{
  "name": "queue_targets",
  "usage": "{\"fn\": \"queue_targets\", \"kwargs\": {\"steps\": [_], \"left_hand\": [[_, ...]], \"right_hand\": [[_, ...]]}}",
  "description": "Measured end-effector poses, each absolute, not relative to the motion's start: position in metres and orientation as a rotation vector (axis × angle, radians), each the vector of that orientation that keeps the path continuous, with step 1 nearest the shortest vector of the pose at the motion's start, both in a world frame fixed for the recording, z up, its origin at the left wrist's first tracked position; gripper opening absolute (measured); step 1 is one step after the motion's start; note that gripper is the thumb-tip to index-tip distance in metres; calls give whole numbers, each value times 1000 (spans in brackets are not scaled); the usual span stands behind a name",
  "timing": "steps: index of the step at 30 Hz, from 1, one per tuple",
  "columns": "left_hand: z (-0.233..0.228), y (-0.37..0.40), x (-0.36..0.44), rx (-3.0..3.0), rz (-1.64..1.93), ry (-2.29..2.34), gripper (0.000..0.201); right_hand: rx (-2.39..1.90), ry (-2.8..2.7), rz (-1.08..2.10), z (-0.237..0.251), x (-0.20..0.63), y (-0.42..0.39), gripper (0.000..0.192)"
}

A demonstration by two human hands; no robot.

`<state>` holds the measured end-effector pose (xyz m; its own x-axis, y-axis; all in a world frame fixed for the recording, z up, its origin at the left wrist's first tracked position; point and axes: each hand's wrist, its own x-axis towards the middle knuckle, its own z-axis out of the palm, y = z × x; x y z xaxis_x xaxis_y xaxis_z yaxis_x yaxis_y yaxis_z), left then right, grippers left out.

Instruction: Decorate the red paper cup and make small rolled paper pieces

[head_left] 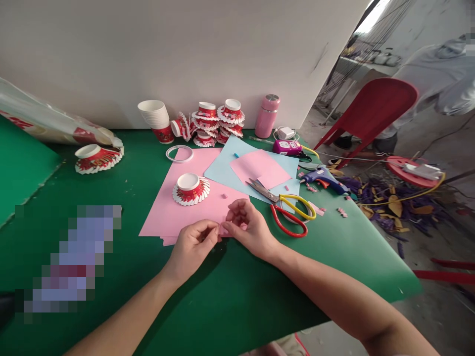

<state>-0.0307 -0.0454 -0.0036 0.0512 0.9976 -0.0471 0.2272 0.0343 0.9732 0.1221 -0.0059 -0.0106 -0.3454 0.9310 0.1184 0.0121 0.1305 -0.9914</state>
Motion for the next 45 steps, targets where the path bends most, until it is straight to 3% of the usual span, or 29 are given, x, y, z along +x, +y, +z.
{"fn": "queue_targets", "kwargs": {"steps": [5, 12, 19, 25, 35, 45], "left_hand": [[-1, -48, -27, 1714, 1137, 1437, 12], [-11, -45, -31, 2745, 1239, 1450, 12], [-4, -46, -32, 3062, 1143, 1452, 5], [-7, -46, -30, 2896, 1178, 1493, 11], [-3, -46, -30, 2027, 1184, 1377, 14], [-4, -45, -31, 2001, 1189, 1380, 14]], "right_hand": [[-983, -1755, 1084, -5, 122, -13, 9], [-1014, -1749, 1220, -4, 120, -19, 12], [-1037, -1595, 1367, -5, 117, -20, 15], [-944, -1480, 1487, -11, 117, -17, 16], [-864, -1460, 1601, -14, 120, -12, 24], [-947, -1793, 1284, -5, 123, -12, 11]]}}
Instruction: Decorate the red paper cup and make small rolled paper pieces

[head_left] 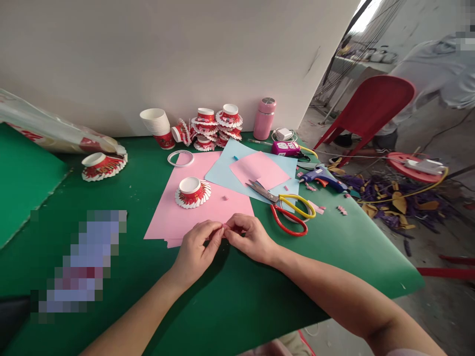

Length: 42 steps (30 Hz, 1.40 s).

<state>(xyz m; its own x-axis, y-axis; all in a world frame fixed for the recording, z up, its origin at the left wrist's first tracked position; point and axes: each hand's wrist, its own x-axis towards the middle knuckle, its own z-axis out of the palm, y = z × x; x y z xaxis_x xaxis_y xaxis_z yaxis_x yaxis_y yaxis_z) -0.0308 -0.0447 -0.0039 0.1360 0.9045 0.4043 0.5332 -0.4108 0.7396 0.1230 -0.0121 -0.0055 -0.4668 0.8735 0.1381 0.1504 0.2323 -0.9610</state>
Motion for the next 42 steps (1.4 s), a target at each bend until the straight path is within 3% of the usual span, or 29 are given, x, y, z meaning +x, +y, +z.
{"fn": "queue_targets", "kwargs": {"steps": [8, 16, 22, 31, 42], "left_hand": [[-4, -46, -29, 1993, 1154, 1432, 18], [2, -46, -24, 1487, 1080, 1307, 19], [-3, -43, -23, 1078, 1094, 1126, 22], [-4, -44, -28, 1154, 1188, 1243, 19], [-10, -45, -29, 1202, 1204, 1306, 24]], "right_hand": [[-999, -1694, 1450, -12, 122, -11, 15], [-861, -1679, 1451, -8, 122, -14, 24], [-720, -1552, 1646, -8, 119, -15, 21], [-935, -1505, 1524, -8, 122, -10, 29], [-911, -1328, 1616, -15, 117, -9, 31]]}}
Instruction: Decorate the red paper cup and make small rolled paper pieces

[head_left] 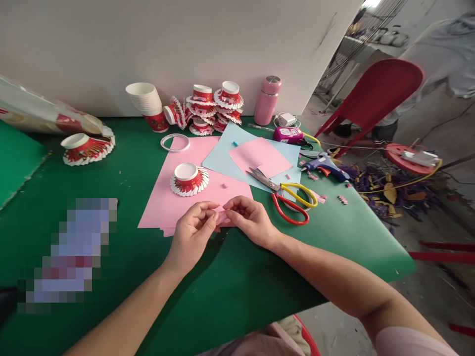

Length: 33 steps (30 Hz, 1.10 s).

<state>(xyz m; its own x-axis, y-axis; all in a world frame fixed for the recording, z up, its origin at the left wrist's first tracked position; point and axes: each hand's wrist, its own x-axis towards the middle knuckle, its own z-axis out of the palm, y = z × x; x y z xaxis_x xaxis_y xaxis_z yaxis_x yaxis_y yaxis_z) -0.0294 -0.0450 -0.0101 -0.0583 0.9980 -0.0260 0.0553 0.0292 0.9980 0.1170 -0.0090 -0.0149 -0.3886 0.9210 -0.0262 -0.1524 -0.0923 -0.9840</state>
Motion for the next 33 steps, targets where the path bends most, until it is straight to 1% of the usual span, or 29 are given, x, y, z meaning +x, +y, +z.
{"fn": "queue_targets", "kwargs": {"steps": [4, 8, 12, 18, 25, 33], "left_hand": [[-11, -44, -30, 1096, 1211, 1257, 23], [-10, -45, -30, 1145, 1181, 1215, 22], [-10, -46, -29, 1233, 1168, 1308, 21], [-11, -45, -29, 1264, 1247, 1333, 19], [-7, -48, -28, 1369, 1219, 1369, 19], [-1, -50, -26, 1421, 1164, 1312, 23]], "right_hand": [[-933, -1281, 1564, -13, 118, -7, 32], [-935, -1227, 1560, -13, 119, -5, 31], [-922, -1226, 1601, -12, 119, -5, 31], [-843, -1240, 1715, -12, 117, -8, 37], [-793, -1229, 1798, -13, 117, -11, 35], [-902, -1445, 1725, -10, 118, -11, 37]]}}
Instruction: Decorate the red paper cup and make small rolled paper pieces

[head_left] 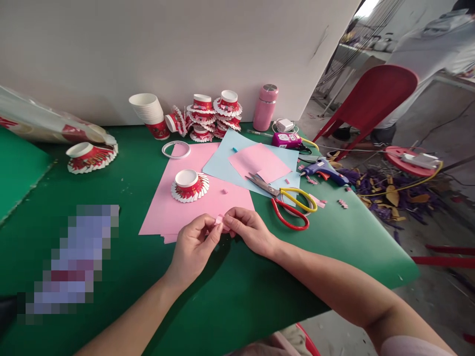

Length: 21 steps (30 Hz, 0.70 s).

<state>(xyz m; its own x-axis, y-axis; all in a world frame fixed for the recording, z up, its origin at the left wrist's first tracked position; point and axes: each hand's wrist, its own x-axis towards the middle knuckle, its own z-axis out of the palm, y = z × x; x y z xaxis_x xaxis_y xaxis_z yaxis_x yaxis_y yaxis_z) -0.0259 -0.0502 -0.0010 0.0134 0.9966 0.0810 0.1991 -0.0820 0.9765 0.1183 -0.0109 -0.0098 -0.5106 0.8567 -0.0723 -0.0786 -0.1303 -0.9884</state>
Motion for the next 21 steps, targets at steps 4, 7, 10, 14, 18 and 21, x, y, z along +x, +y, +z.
{"fn": "queue_targets", "kwargs": {"steps": [4, 7, 10, 14, 18, 21], "left_hand": [[-3, -50, -26, 1359, 1184, 1321, 24], [-7, -48, -28, 1266, 1234, 1347, 23], [-9, -47, -27, 1218, 1256, 1340, 23], [-5, -48, -24, 1278, 1239, 1334, 24], [-2, -49, -24, 1354, 1217, 1339, 22], [-2, -49, -25, 1399, 1190, 1341, 21]], "right_hand": [[-920, -1542, 1511, -10, 119, -13, 23], [-902, -1711, 1023, -9, 121, -15, 15], [-829, -1905, 711, -10, 122, -15, 6], [-832, -2022, 574, -13, 123, -14, 5], [-832, -2044, 527, -13, 124, -14, 7], [-838, -2014, 667, -11, 124, -14, 7]]}}
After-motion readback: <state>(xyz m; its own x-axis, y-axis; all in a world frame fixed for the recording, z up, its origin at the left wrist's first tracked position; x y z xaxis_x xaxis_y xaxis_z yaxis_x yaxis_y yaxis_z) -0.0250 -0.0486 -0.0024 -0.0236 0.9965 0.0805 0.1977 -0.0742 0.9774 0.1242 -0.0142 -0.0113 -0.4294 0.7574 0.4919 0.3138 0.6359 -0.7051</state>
